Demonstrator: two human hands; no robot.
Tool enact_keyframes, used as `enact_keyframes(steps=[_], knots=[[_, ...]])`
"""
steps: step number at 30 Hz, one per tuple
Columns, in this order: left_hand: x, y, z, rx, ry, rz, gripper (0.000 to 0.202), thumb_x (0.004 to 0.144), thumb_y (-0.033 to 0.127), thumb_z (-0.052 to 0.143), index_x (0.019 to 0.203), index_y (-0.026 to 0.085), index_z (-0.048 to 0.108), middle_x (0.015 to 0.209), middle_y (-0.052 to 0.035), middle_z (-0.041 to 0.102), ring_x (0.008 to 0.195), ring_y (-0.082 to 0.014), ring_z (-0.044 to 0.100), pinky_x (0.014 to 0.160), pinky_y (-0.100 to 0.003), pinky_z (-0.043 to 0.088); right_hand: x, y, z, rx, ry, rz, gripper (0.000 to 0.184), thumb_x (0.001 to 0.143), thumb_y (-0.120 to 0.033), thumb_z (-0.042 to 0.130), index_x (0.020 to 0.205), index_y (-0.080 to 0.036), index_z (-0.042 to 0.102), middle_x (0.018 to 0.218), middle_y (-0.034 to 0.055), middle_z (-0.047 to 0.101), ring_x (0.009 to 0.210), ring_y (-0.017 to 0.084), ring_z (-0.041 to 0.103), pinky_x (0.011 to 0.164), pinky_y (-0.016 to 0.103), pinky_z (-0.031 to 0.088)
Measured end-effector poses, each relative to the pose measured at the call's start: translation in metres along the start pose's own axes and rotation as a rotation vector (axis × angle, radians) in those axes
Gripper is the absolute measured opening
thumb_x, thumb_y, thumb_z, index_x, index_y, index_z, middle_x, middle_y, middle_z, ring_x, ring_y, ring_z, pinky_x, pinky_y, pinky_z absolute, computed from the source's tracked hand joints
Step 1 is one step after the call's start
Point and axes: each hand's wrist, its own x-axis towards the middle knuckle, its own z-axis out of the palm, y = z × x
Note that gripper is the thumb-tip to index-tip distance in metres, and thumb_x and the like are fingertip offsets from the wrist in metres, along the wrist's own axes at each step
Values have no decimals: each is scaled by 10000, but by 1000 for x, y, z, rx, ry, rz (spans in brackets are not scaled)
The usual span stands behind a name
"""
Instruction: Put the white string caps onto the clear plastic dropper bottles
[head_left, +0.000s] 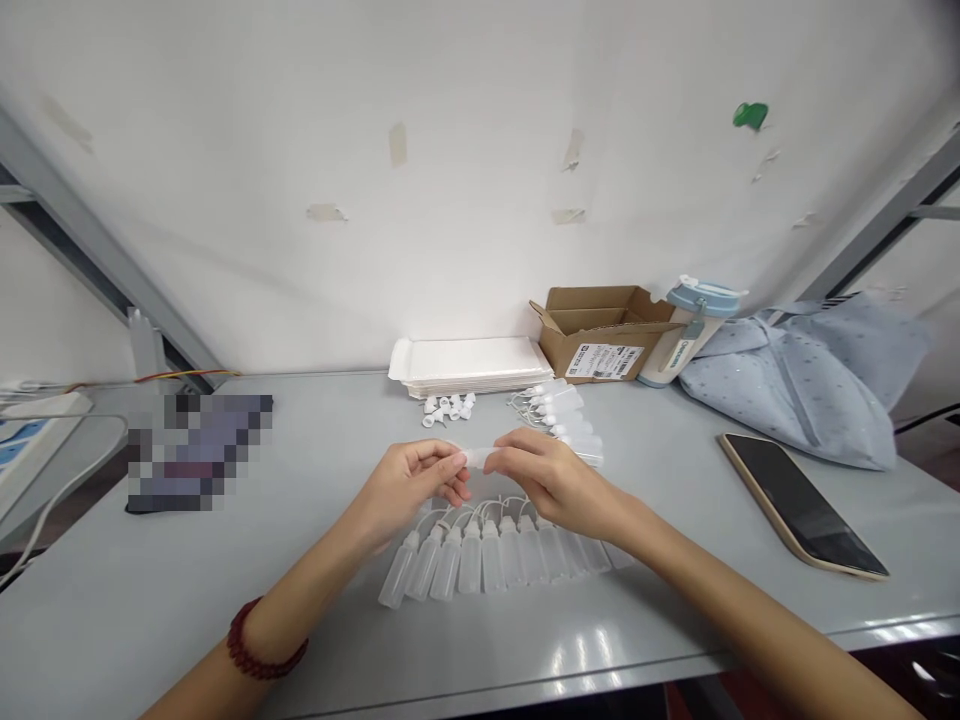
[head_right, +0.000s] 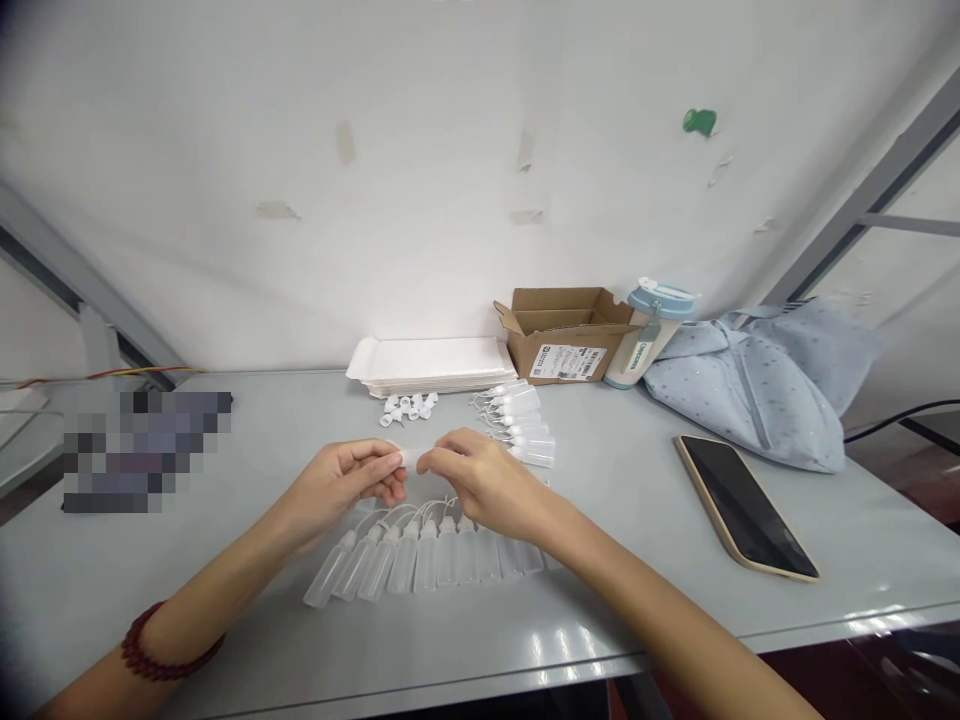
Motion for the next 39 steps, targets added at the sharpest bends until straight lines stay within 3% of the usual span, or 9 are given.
enact_keyframes(steps=[4,7,14,18,22,30,34,39], knots=[[-1,3,2,49,12,79,224,766,365,649,841,154,661,780,-46,664,733,-162,628,697,-268,501,1,0,-2,75,7,50,267,908,-81,344,985,-180,579,857,64,580,760,151,535,659,268,449],[0,2,3,25,2,64,266,798,405,603,840,147,654,799,-56,660,732,-168,640,695,-278,509,1,-1,-4,101,17,69,271,915,-88,332,985,-189,573,872,61,578,751,144,535,658,271,453],[0,-4,1,-58,-69,-44,369,827,467,536,700,127,599,643,-28,597,524,-128,599,507,-244,480,2,-2,-3,121,0,58,272,908,-81,330,978,-200,563,882,62,589,789,154,549,677,288,464],[0,-5,-1,-41,-129,-8,252,812,382,585,743,141,609,598,-29,627,541,-127,597,564,-251,492,0,-1,-3,159,-31,120,255,911,-98,317,972,-202,541,845,48,589,773,150,554,682,289,464],[-1,-4,1,-23,-90,1,159,775,311,623,780,153,604,625,-33,653,571,-144,617,593,-274,505,-2,-2,-3,189,-47,188,229,926,-125,310,975,-215,515,832,29,592,729,136,558,655,266,451],[-2,0,5,-76,-112,-68,318,809,411,568,647,139,593,598,-21,595,517,-129,597,510,-243,487,0,-8,-4,161,3,206,165,957,-198,308,1004,-211,466,801,23,592,707,135,575,621,252,449],[-3,-1,4,-99,-65,-40,331,821,418,549,651,137,593,628,-20,585,509,-127,587,487,-245,473,1,-5,0,12,53,124,198,928,-259,421,1116,-202,445,957,86,602,797,181,571,679,312,471],[-4,0,3,-60,-100,-1,288,805,399,584,668,146,596,600,-12,588,519,-122,578,497,-233,477,2,0,2,-109,117,0,176,925,-198,389,1048,-174,513,786,70,593,689,181,534,589,298,438]])
